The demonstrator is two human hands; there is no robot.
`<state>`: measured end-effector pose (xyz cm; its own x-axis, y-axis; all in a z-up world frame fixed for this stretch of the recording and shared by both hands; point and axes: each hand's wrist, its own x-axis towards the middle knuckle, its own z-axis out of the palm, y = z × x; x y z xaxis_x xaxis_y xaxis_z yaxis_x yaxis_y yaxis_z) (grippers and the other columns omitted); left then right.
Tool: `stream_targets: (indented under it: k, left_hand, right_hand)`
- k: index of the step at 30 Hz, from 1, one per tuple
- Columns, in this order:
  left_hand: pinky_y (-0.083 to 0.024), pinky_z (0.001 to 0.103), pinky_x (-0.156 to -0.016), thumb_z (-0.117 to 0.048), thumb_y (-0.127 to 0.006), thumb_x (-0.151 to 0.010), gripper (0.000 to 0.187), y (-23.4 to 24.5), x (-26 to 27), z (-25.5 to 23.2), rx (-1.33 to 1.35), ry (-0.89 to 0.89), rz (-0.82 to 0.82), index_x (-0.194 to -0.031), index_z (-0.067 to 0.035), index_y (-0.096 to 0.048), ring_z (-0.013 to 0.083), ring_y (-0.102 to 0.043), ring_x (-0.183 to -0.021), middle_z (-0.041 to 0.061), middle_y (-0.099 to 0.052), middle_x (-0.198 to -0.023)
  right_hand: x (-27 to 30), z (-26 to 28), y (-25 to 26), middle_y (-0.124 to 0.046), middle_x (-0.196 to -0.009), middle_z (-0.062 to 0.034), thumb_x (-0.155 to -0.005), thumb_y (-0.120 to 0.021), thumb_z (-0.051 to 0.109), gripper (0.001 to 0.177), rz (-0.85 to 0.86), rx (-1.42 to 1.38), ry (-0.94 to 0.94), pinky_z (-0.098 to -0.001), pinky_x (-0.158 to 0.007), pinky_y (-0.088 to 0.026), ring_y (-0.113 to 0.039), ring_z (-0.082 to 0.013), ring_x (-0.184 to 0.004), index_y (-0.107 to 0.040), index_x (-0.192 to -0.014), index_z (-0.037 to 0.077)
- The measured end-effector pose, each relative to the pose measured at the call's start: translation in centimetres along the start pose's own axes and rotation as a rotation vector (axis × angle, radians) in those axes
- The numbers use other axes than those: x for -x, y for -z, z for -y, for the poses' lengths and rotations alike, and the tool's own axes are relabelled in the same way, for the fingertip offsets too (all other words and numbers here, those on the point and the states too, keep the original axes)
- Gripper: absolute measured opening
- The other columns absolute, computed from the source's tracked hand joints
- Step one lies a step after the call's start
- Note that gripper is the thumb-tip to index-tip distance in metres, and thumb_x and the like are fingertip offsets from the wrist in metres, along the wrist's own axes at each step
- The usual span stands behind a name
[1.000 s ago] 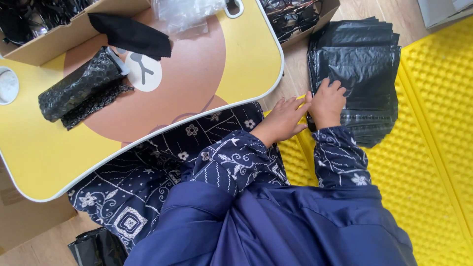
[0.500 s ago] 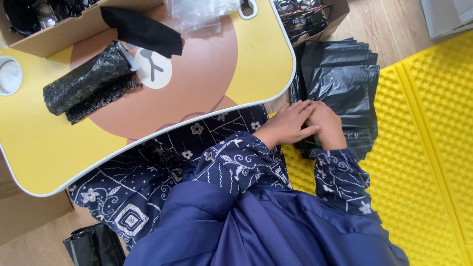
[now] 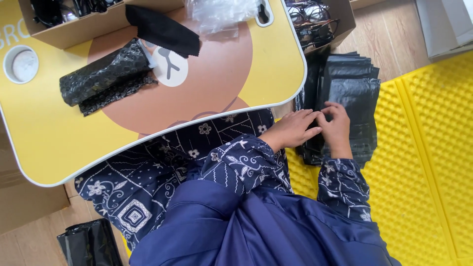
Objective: The person wraps a pair of sunglasses in a white tissue, then rolls the tissue in black bubble wrap, and finally places the wrapped bundle into a black plastic mailer. The process is repeated for a second pair of sunglasses.
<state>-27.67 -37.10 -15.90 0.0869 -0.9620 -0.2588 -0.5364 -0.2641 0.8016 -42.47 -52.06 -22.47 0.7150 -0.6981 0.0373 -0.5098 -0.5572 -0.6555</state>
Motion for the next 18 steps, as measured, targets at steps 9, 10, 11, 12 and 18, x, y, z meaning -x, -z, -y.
stream_targets:
  k: [9,10,11,12,18]
  left_hand:
    - [-0.014,0.038,-0.127,-0.066,-0.037,-0.087,0.101,8.7,4.0,-7.1,0.608,0.082,-0.206,-0.160,0.002,-0.020,0.0285,-0.021,-0.157,0.019,-0.022,-0.169]
    - [-0.014,0.038,-0.127,-0.066,-0.037,-0.087,0.101,10.3,5.3,-7.8,0.606,0.095,-0.234,-0.160,0.002,-0.020,0.0285,-0.021,-0.157,0.019,-0.022,-0.169]
    - [-0.016,0.036,-0.126,-0.071,-0.033,-0.082,0.108,12.0,6.5,-8.5,0.719,0.087,-0.173,-0.161,0.000,-0.013,0.0271,-0.026,-0.154,0.017,-0.019,-0.170]
    - [-0.017,0.034,-0.124,-0.076,-0.029,-0.077,0.115,13.6,7.7,-9.3,0.830,0.077,-0.111,-0.163,-0.003,-0.006,0.0257,-0.032,-0.151,0.014,-0.016,-0.171]
    - [-0.026,0.039,-0.133,-0.050,-0.032,-0.109,0.063,17.9,16.2,-5.6,0.767,-0.225,-0.513,-0.151,-0.003,-0.041,0.0211,-0.040,-0.149,0.016,-0.043,-0.160]
  right_hand:
    - [-1.1,15.3,8.6,-0.039,-0.168,-0.0197,-0.092,-0.057,0.026,0.011,0.187,-1.001,0.205,-0.0486,-0.137,-0.030,-0.039,-0.0327,-0.160,-0.051,-0.089,0.017]
    - [-1.4,17.1,9.0,-0.039,-0.168,-0.0197,-0.092,-0.057,0.026,0.011,0.213,-1.012,0.219,-0.0486,-0.137,-0.030,-0.039,-0.0327,-0.160,-0.051,-0.089,0.017]
    - [-1.7,18.8,9.5,-0.040,-0.167,-0.0231,-0.093,-0.057,0.029,0.014,0.228,-0.973,0.302,-0.0488,-0.136,-0.034,-0.044,-0.0346,-0.156,-0.052,-0.089,0.017]
    - [-2.0,20.6,10.0,-0.041,-0.167,-0.0264,-0.094,-0.057,0.032,0.018,0.240,-0.935,0.384,-0.0489,-0.135,-0.038,-0.048,-0.0364,-0.153,-0.052,-0.089,0.016]
    - [-4.5,34.5,10.5,-0.049,-0.145,-0.0343,-0.078,-0.051,0.017,0.014,0.508,-0.568,0.930,-0.0587,-0.131,-0.029,-0.041,-0.0495,-0.149,-0.047,-0.072,0.005]
